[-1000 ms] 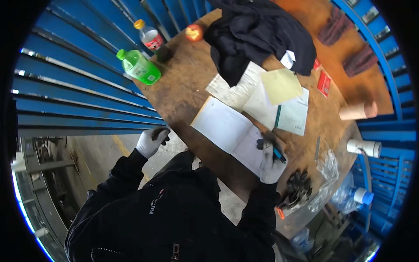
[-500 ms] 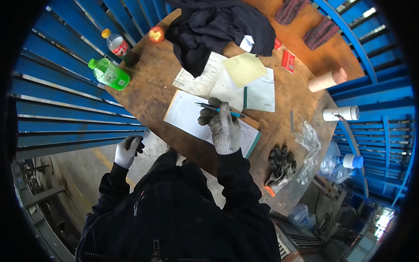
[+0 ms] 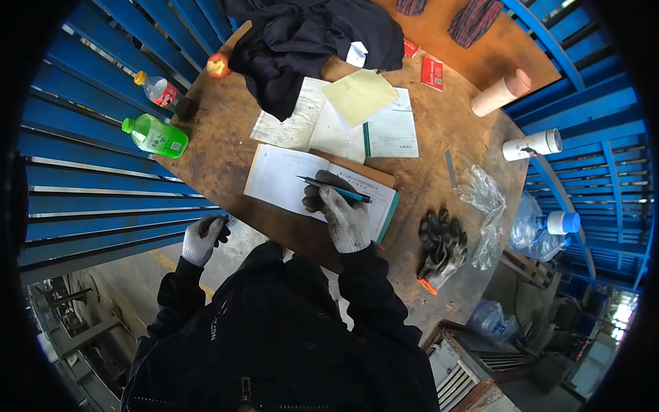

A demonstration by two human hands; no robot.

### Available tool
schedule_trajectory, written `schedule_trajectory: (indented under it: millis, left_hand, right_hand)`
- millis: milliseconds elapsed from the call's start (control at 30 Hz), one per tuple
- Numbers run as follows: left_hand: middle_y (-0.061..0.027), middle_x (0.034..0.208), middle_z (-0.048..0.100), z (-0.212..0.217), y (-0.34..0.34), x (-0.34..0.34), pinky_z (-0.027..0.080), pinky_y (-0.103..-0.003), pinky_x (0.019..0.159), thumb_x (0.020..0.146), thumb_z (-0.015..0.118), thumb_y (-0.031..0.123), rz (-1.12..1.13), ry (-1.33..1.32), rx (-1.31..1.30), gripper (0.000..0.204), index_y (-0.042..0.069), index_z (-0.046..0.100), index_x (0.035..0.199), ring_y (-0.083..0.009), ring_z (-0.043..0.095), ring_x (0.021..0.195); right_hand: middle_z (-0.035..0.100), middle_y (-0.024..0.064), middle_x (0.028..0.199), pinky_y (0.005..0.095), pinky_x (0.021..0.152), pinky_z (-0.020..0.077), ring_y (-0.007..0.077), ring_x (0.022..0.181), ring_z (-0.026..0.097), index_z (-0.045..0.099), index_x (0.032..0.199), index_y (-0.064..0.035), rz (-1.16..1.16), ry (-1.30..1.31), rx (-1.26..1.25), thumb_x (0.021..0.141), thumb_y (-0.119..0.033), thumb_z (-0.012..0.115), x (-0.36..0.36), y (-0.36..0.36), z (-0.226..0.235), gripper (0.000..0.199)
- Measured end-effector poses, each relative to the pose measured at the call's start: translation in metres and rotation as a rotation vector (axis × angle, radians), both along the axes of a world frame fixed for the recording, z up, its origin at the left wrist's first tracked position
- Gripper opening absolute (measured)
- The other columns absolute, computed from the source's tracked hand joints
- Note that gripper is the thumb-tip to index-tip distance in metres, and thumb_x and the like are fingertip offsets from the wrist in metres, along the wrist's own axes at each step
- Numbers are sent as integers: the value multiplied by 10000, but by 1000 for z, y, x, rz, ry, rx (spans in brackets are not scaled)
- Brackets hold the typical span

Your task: The worker checks a logbook, inspects large metal coils on the fabrication floor, and records data on a yellow card at a control station.

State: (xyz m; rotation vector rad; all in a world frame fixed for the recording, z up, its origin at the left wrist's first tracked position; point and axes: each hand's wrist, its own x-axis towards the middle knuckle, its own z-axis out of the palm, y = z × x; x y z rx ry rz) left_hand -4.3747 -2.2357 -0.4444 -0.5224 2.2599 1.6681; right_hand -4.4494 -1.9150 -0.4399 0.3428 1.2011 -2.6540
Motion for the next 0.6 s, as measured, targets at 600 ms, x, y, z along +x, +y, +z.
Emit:
schedule_trajectory:
  millis: [600]
  left_hand:
    - [-62, 807, 698, -5, 5, -4, 446, -225, 563, 1013, 582, 158, 55, 8, 34, 223, -34, 678, 1069, -102, 631, 658]
  right_hand:
    - [735, 148, 860, 356, 723, 556, 221, 783, 713, 713, 1068, -6, -143, 67, 1118, 884, -152, 606, -195, 148, -28, 259]
